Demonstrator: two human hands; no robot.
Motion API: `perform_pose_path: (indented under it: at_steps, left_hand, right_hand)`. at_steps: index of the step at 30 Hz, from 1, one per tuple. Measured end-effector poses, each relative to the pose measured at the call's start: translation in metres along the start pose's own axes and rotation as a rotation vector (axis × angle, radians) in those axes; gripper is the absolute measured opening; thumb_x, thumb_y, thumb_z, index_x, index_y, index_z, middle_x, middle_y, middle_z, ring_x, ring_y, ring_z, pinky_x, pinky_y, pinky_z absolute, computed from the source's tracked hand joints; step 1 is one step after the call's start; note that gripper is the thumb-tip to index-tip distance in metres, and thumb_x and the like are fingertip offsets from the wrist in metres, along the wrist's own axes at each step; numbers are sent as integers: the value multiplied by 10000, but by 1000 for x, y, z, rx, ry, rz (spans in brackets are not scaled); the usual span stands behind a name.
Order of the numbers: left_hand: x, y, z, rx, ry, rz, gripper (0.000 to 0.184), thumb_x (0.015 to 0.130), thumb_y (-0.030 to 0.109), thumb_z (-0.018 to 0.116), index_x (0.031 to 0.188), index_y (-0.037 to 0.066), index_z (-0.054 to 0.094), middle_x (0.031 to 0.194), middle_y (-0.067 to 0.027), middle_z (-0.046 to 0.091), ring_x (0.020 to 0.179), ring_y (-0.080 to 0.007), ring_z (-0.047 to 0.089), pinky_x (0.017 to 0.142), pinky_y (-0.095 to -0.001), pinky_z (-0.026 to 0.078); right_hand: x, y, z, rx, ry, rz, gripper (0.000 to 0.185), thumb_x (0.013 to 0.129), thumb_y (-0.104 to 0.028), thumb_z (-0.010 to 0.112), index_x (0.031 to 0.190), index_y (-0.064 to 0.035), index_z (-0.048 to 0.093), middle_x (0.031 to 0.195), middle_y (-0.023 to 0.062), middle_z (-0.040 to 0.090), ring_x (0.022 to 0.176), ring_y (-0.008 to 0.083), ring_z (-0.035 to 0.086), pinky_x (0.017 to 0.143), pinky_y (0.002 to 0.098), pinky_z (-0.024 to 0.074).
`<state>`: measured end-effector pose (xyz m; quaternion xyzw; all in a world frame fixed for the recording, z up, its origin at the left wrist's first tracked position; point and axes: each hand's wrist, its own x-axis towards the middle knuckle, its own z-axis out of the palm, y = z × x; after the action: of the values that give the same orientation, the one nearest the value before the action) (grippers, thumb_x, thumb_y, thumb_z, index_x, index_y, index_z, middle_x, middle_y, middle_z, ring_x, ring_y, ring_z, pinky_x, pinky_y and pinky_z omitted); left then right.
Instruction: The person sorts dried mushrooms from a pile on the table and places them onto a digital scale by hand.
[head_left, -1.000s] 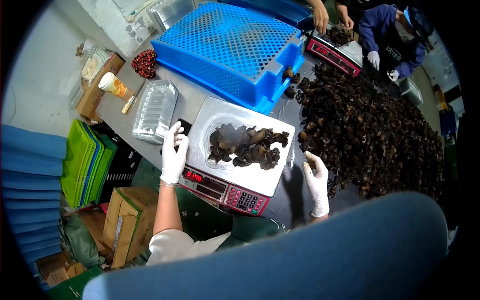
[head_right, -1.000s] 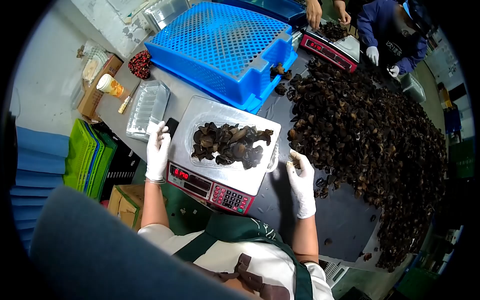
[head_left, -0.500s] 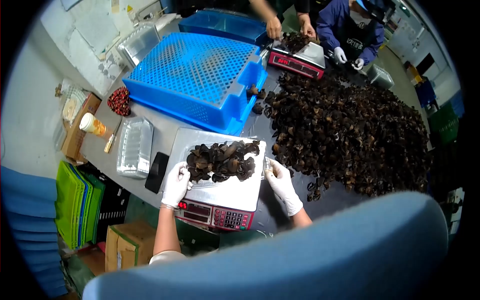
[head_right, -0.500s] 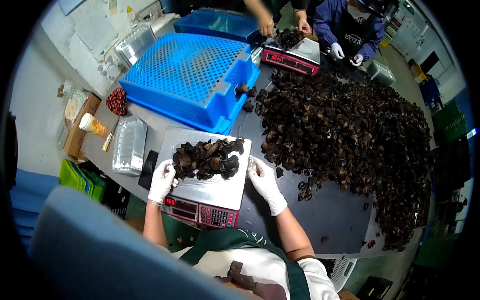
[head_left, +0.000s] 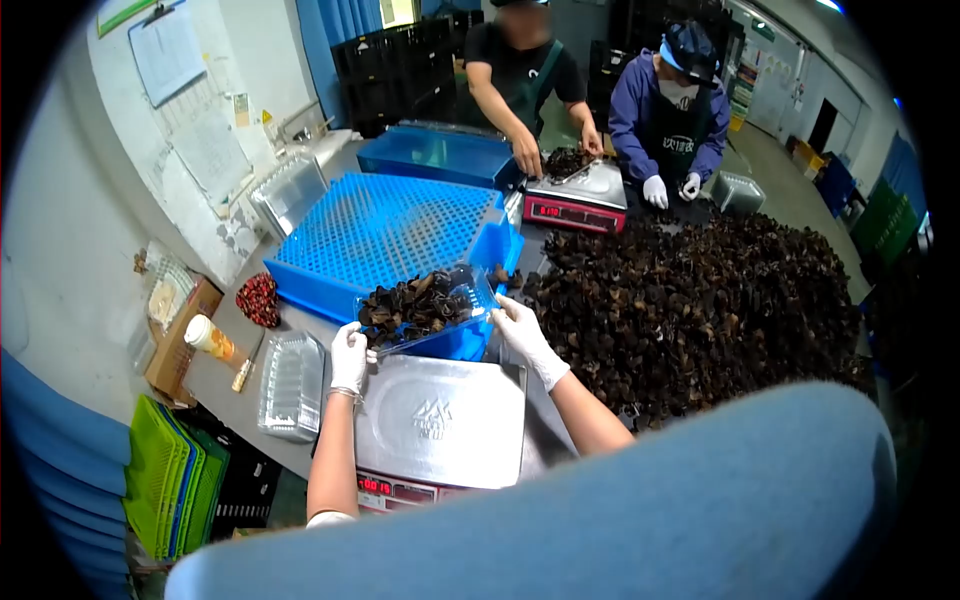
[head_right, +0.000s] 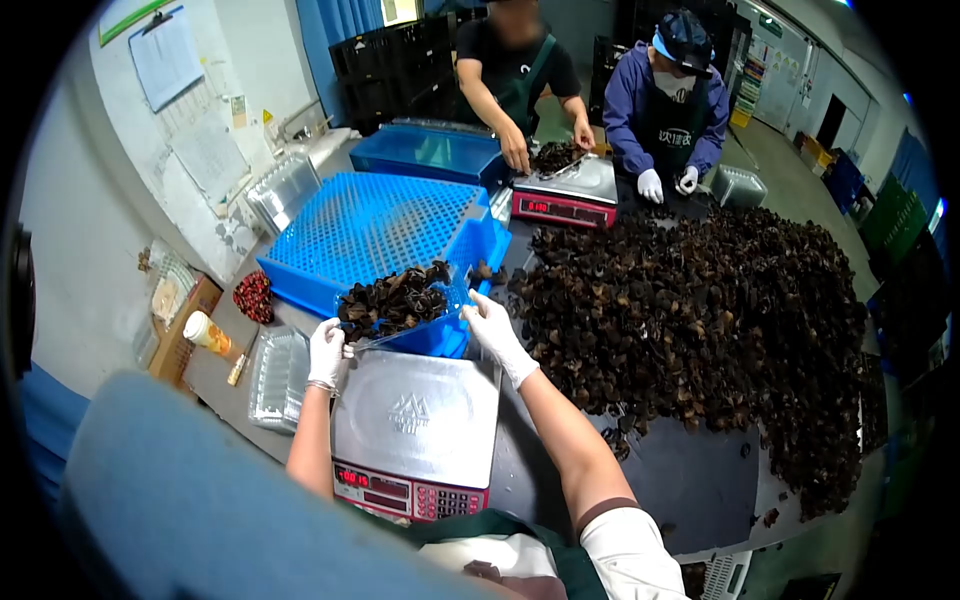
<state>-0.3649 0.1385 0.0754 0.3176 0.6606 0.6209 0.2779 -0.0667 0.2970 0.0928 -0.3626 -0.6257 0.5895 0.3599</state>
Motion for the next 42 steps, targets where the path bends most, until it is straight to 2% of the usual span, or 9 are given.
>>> perform_pose_path:
  at_steps: [4,9,15,19,26,31,37,39,42]
  left_hand:
    - [54,-6,10,-90,108,-16,341,951,21,505,1283,-48,471,944,-135,617,545,-158,614,471,-280,548]
    - [157,-86,2,-507,77,61,561,907,-65,532,1442,-18,369,1320,-201,516,1026,-260,641,796,-312,575]
    - [95,-44,-54,244,233,364,439,908,84,635,1331,9,547,1288,-190,577,1139,-260,577,966,-353,471]
    - [4,-23,-98,1078,355,158,442,905,201,638,1296,8,567,1257,-221,570,1196,-370,527,1026,-412,424]
    - [-36,-71,-155,1053,461,219,152,811,161,696,798,11,671,750,-185,678,691,-352,654,689,-427,520]
    - [3,-104,-191,800,410,65,127,793,110,677,768,-10,711,687,-102,693,625,-171,631,638,-337,520]
    - [33,-136,-218,415,369,-243,137,847,100,635,831,-28,684,669,-99,645,628,-192,600,641,-344,500]
    - [23,-127,-198,803,776,382,138,920,83,566,953,-34,630,807,-142,627,778,-260,608,738,-363,486]
    - [-71,-19,-97,894,518,574,137,962,54,510,1058,-23,570,970,-176,587,937,-334,555,864,-404,452]
  right_hand:
    - [-13,10,-4,15,-24,6,476,958,-170,611,1365,55,510,994,73,696,800,94,607,738,241,500]
    - [-49,-10,-27,-18,-101,106,329,954,-155,606,1244,0,628,1004,32,705,825,70,608,744,230,500]
    - [-108,14,-84,22,5,56,262,947,-122,622,1181,-14,668,987,16,705,831,61,597,748,220,484]
    - [-163,50,-126,145,128,183,240,927,-108,643,1151,-36,688,950,-3,706,813,57,595,729,212,483]
    - [-242,70,-158,148,312,320,234,953,-138,571,1150,-77,681,943,-13,702,750,49,568,655,207,463]
    - [-283,68,-153,204,365,353,239,956,-126,566,1154,-53,677,946,-3,697,731,51,564,668,201,453]
    - [-322,78,-153,228,440,416,226,954,-103,568,1136,-23,676,907,6,686,712,47,553,644,194,443]
    - [-333,83,-151,158,444,364,221,949,-112,575,1116,-10,680,905,24,691,737,70,574,675,218,471]
    - [-355,95,-139,-95,420,274,234,943,-127,578,1109,7,675,933,60,707,828,116,624,759,271,513]
